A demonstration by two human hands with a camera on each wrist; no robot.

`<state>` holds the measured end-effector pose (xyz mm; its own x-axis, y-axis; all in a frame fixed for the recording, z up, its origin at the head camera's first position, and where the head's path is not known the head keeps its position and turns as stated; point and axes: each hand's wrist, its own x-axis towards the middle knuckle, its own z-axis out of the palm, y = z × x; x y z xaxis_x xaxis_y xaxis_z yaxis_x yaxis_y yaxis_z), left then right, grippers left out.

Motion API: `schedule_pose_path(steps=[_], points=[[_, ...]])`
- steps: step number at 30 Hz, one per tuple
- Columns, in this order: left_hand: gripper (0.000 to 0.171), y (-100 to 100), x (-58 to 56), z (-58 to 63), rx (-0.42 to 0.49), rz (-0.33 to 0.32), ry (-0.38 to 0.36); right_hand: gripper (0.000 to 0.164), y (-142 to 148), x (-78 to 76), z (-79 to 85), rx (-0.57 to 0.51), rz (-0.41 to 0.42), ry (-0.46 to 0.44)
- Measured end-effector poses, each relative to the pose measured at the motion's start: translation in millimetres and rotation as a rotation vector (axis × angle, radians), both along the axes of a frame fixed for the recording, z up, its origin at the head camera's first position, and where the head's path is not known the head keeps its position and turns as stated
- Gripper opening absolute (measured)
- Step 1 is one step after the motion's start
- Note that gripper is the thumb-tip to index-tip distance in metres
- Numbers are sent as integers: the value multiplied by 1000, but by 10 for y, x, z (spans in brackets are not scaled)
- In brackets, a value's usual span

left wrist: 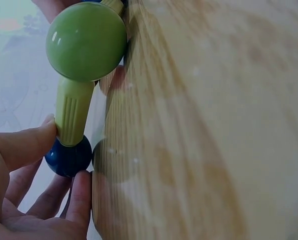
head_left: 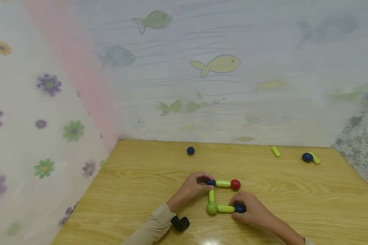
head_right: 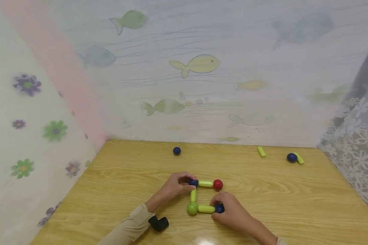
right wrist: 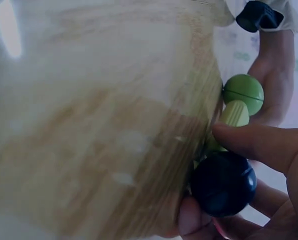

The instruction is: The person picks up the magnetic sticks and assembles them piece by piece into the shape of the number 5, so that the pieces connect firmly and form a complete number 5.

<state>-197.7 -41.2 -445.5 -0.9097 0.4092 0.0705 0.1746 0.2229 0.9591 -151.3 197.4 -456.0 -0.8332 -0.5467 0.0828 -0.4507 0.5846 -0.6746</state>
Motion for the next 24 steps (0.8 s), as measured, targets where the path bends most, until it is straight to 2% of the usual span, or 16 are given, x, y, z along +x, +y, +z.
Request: schedule_pose_path(steps=[5, 10, 19, 24], points=[[20, 8, 4, 0, 1, -4, 1, 15, -28, 8, 0, 3, -23, 15], [20, -2, 4, 2, 1, 5, -5, 16, -23, 13, 14, -33, -33, -17], [20, 4, 8, 9, -11, 5, 6, 17, 16, 4, 38, -48, 6, -17], [20, -8, -119, -219, -12, 6, -6, 16, 39, -23, 50, -73, 34, -37]])
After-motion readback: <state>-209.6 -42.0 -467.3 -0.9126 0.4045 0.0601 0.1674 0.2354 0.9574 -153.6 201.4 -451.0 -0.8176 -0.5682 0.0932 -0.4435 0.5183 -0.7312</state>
